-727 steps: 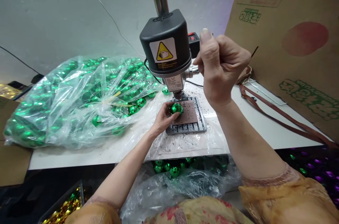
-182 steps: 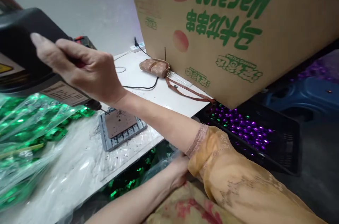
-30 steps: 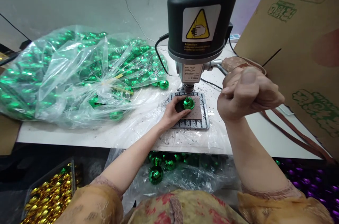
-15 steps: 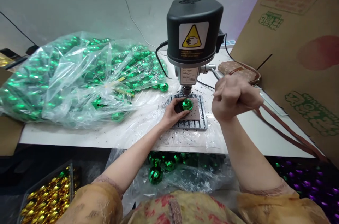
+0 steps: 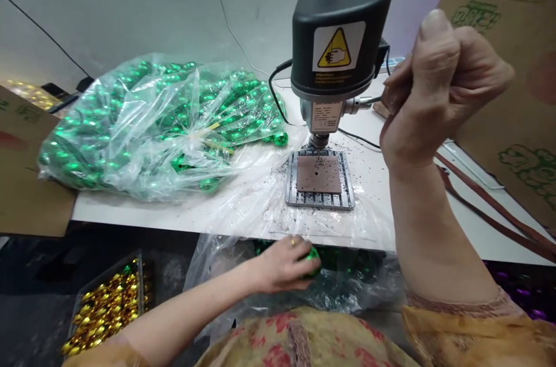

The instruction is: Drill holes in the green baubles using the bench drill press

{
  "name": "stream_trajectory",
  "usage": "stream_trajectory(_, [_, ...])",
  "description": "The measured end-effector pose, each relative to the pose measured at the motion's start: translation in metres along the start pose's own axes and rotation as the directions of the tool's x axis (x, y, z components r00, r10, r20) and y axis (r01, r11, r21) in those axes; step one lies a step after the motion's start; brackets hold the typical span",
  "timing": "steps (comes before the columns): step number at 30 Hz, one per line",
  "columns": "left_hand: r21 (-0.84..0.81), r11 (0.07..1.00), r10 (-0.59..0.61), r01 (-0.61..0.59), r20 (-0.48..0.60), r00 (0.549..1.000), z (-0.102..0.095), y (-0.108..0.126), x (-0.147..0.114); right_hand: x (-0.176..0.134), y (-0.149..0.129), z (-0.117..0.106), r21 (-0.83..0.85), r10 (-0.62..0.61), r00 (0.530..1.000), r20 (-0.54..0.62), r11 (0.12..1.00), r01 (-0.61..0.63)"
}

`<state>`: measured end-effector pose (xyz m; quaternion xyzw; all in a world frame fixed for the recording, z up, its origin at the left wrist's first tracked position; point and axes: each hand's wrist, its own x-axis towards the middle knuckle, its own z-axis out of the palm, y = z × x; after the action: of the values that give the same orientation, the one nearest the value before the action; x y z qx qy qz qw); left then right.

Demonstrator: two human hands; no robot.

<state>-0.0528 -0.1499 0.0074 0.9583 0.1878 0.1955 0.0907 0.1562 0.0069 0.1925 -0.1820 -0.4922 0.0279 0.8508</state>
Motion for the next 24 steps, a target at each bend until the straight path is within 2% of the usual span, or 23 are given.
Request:
stream_trajectory(1, [0.075, 0.995, 0.063, -0.070, 0.092, 0.994, 0.006, 0.007, -0.009, -0.001, 0.000, 0.000, 0.002, 0.003, 1.000, -0.002, 1.000, -0.003])
stream_trajectory(2, [0.117, 0.984, 0.115, -0.131, 0.140, 0.984, 0.011, 0.010, -0.016, -0.001, -0.001, -0.001, 0.003, 0.015, 1.000, 0.003, 1.000, -0.015])
stream_trajectory(3, [0.130, 0.978, 0.149, -0.166, 0.131, 0.980, 0.013, 0.009, -0.018, -0.001, -0.002, -0.001, -0.001, 0.034, 0.999, 0.015, 0.999, -0.034])
stream_trajectory(4, [0.130, 0.977, 0.162, -0.169, 0.065, 0.985, 0.013, 0.004, -0.018, -0.002, -0.004, -0.001, -0.008, 0.053, 0.998, 0.030, 0.999, -0.053])
stream_trajectory(6, [0.113, 0.991, 0.095, -0.076, -0.174, 0.980, 0.004, -0.021, -0.008, -0.002, -0.006, -0.001, -0.022, 0.076, 0.996, 0.042, 0.997, -0.075])
stream_trajectory(8, [0.068, 0.988, -0.102, 0.139, -0.389, 0.916, -0.014, -0.062, 0.012, -0.002, -0.007, 0.000, -0.028, 0.076, 0.996, 0.038, 0.997, -0.075])
stream_trajectory(10, [0.047, 0.921, -0.321, 0.387, -0.475, 0.820, -0.034, -0.115, 0.036, -0.002, -0.005, 0.001, -0.011, 0.036, 0.999, 0.014, 0.999, -0.036])
stream_trajectory(12, [0.024, 0.814, -0.501, 0.580, -0.476, 0.723, -0.050, -0.167, 0.060, -0.001, -0.002, 0.002, 0.005, -0.009, 1.000, -0.020, 1.000, 0.009])
stream_trajectory(14, [0.008, 0.763, -0.589, 0.646, -0.405, 0.700, -0.057, -0.210, 0.080, -0.001, 0.000, 0.004, -0.002, -0.028, 0.998, -0.050, 1.000, 0.028])
stream_trajectory(16, [-0.009, 0.757, -0.618, 0.653, -0.333, 0.712, -0.057, -0.238, 0.095, -0.001, 0.000, 0.004, -0.019, -0.007, 0.999, -0.054, 1.000, 0.006])
stream_trajectory(18, [-0.014, 0.769, -0.615, 0.639, -0.284, 0.735, -0.054, -0.251, 0.105, -0.002, -0.002, 0.004, -0.037, 0.013, 0.999, -0.053, 0.999, -0.015])
stream_trajectory(20, [-0.050, 0.775, -0.616, 0.630, -0.285, 0.734, -0.051, -0.251, 0.107, -0.002, -0.004, 0.004, -0.057, 0.026, 0.999, -0.048, 0.998, -0.028])
stream_trajectory(21, [-0.103, 0.766, -0.631, 0.634, -0.310, 0.712, -0.050, -0.248, 0.107, -0.002, -0.004, 0.004, -0.066, 0.029, 0.999, -0.046, 0.997, -0.032])
stream_trajectory(22, [-0.195, 0.745, -0.662, 0.638, -0.339, 0.668, -0.050, -0.242, 0.105, -0.002, -0.005, 0.004, -0.070, 0.031, 0.999, -0.045, 0.997, -0.034])
stream_trajectory(24, [-0.483, 0.638, -0.769, 0.600, -0.348, 0.536, -0.051, -0.227, 0.099, -0.002, -0.005, 0.005, -0.050, 0.029, 0.999, -0.038, 0.998, -0.031])
